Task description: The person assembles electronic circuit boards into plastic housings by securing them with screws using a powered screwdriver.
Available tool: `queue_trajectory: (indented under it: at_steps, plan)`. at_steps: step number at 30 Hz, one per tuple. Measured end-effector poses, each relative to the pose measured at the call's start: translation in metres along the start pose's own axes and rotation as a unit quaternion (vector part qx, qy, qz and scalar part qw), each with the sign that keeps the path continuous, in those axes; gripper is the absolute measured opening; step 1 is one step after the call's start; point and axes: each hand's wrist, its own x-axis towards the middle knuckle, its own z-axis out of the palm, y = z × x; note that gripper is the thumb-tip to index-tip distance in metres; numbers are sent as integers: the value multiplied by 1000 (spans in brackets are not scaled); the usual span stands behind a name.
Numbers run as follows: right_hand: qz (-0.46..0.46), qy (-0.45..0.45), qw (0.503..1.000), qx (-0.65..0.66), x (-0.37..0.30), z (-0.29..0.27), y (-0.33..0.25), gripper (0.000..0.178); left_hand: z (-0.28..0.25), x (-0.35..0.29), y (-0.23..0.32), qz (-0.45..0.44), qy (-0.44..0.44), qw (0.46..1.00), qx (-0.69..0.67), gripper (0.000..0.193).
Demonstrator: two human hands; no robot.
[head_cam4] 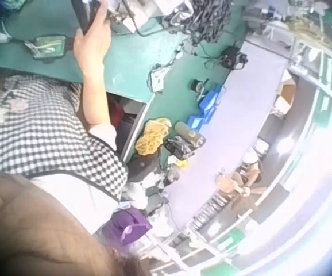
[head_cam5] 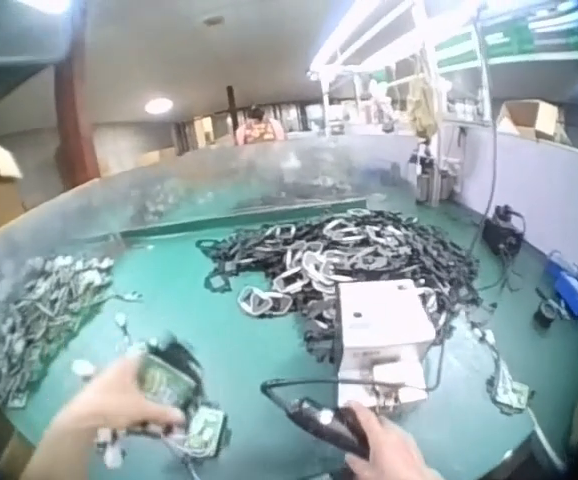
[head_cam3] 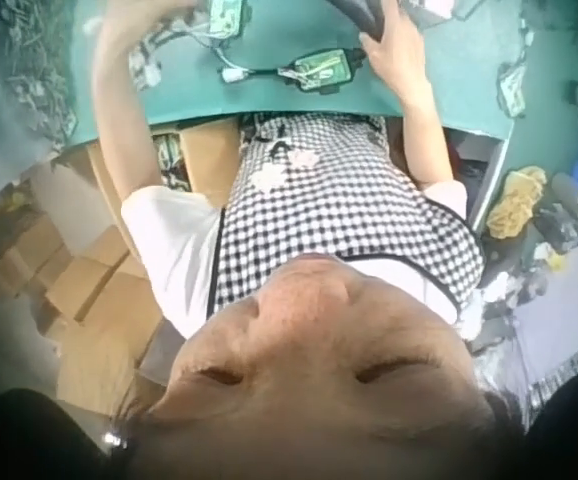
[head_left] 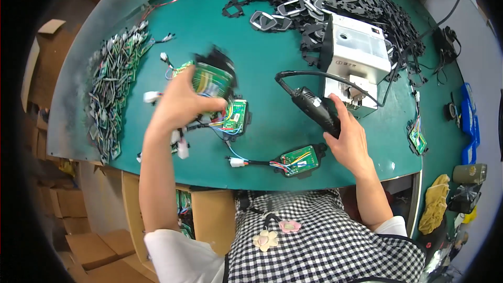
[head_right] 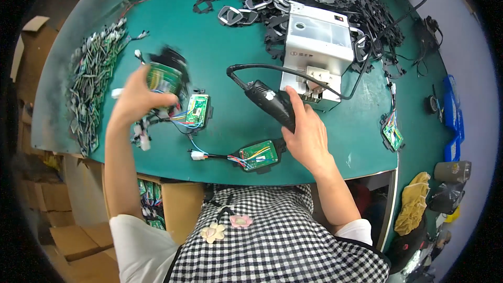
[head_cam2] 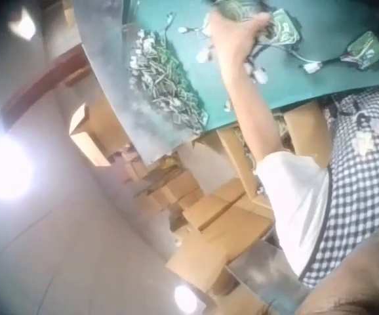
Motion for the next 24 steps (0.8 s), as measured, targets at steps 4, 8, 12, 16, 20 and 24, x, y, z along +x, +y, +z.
queue_trajectory:
  at_steps: [4,8,12,16,20,24]
  plan:
    - [-33,46,995,-77,-10,11,1,77,4,4,-26,-68,2,995,-75,53]
    - [-210,-39,973,-83,-26,11,-13,63,-19,6,-46,-31,78,974,-212,43]
    - [-213,-153,956,-129,-25,20,-20,59,-42,-12,-66,41,162,932,-322,33]
    - [-246,-259,930,-89,8,17,-35,35,-46,-34,-88,77,201,892,-398,35]
    - [-387,-288,875,-31,74,50,-84,27,-27,-45,-90,50,195,891,-407,42]
    - [-470,-307,820,-112,117,112,-110,47,-16,-52,-91,15,176,896,-408,47]
